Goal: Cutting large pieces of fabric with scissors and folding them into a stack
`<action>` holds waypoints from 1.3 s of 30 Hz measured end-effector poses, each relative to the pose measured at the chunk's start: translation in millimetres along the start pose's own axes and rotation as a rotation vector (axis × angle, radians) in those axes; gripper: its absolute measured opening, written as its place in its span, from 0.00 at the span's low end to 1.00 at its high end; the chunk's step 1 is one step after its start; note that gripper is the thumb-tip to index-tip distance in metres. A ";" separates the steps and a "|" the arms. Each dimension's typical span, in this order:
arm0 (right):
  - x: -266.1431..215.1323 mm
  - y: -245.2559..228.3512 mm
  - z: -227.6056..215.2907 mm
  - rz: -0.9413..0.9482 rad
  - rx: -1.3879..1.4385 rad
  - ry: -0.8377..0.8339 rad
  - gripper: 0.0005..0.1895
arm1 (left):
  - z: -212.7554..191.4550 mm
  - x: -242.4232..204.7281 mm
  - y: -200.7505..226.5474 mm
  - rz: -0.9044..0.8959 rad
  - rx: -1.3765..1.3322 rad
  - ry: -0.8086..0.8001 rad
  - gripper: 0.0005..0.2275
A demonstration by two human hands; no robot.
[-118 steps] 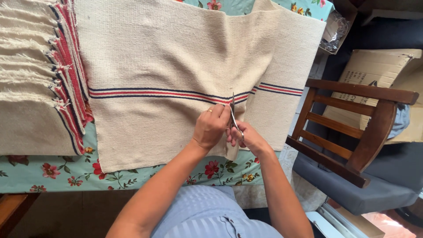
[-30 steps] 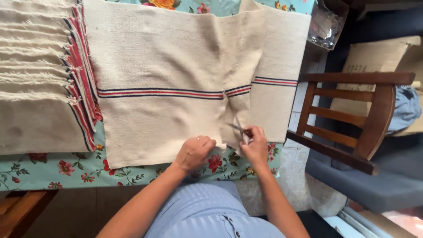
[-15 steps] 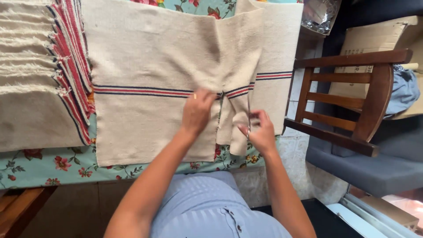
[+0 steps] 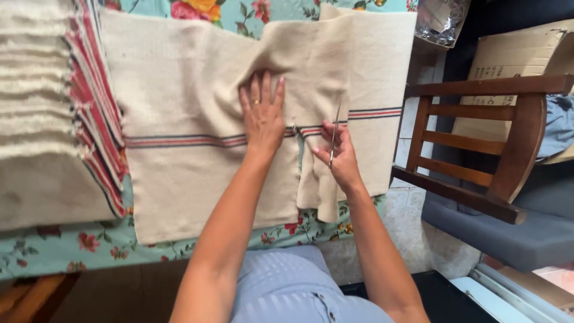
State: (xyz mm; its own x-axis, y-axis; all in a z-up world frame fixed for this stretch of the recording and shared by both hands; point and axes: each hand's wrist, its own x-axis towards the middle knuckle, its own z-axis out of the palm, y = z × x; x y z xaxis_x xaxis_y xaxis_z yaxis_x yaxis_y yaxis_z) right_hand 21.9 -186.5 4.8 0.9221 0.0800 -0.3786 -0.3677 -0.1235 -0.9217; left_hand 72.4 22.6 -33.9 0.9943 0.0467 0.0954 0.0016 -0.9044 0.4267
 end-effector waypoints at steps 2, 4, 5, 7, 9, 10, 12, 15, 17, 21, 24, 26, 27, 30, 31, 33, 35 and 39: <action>-2.2 -14.3 4.2 -0.002 -0.022 -0.019 0.34 | -3.2 -4.4 3.2 0.020 -0.030 0.129 0.18; 3.3 -17.8 10.8 0.007 0.010 -0.015 0.35 | 15.3 -9.7 -3.3 0.107 -0.091 0.236 0.11; 5.1 -20.1 13.8 0.011 0.043 -0.017 0.35 | 23.8 -12.7 -6.0 0.191 -0.149 0.348 0.04; 10.8 -10.5 10.5 0.027 0.073 -0.006 0.35 | 30.2 -11.6 -1.8 0.231 -0.195 0.293 0.03; 15.6 -6.3 8.9 0.039 0.103 -0.005 0.36 | 39.1 -11.8 -1.6 0.265 -0.232 0.245 0.02; 17.3 -7.2 7.9 0.041 0.110 0.001 0.36 | 45.3 -12.3 -2.1 0.247 -0.218 0.242 0.03; 15.7 -7.4 7.8 0.054 0.117 0.006 0.36 | 40.4 -14.3 -1.3 0.223 -0.203 0.231 0.07; 15.1 -12.8 8.7 0.063 0.115 -0.005 0.36 | 21.0 -6.6 -1.6 0.204 -0.181 0.209 0.08; 14.3 -22.1 11.2 0.071 0.112 -0.001 0.37 | 23.2 -3.6 -10.4 0.069 -0.279 0.252 0.11; 10.4 -32.0 10.1 0.084 0.153 0.021 0.34 | -21.9 55.0 -4.4 -0.096 -0.310 0.214 0.14; 8.4 -45.7 11.7 0.090 0.060 -0.015 0.30 | -41.5 104.0 -6.1 -0.114 -0.373 0.233 0.04; 8.2 -47.6 11.5 0.067 0.068 -0.032 0.29 | -51.6 124.1 -3.6 -0.038 -0.476 0.221 0.38; 6.1 -49.7 10.8 0.068 0.071 -0.034 0.29 | -56.0 114.2 3.4 -0.039 -0.473 0.220 0.38; 2.9 -47.8 5.3 0.202 0.018 -0.033 0.23 | -56.3 74.6 19.8 0.010 -0.174 0.209 0.16; 0.2 -41.7 1.0 0.203 0.029 -0.053 0.26 | -48.7 51.1 22.7 0.050 -0.145 0.200 0.06; -5.2 -24.6 -9.0 0.210 0.039 -0.069 0.29 | -19.5 5.2 21.7 0.090 -0.121 0.184 0.07; -10.9 -3.9 -17.5 0.280 0.025 -0.208 0.26 | 19.8 -40.9 12.0 0.154 -0.135 0.168 0.12; -21.3 -1.4 -20.2 0.426 0.023 -0.311 0.23 | 9.6 -54.5 10.6 0.219 -0.123 0.247 0.10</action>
State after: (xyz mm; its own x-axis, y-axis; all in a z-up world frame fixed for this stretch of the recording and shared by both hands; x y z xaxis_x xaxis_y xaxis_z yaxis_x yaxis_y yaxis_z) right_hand 5.2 -208.0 15.9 0.6120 0.3178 -0.7242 -0.7081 -0.1874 -0.6807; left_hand 19.2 6.4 -43.2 0.9140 -0.0278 0.4048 -0.2365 -0.8471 0.4759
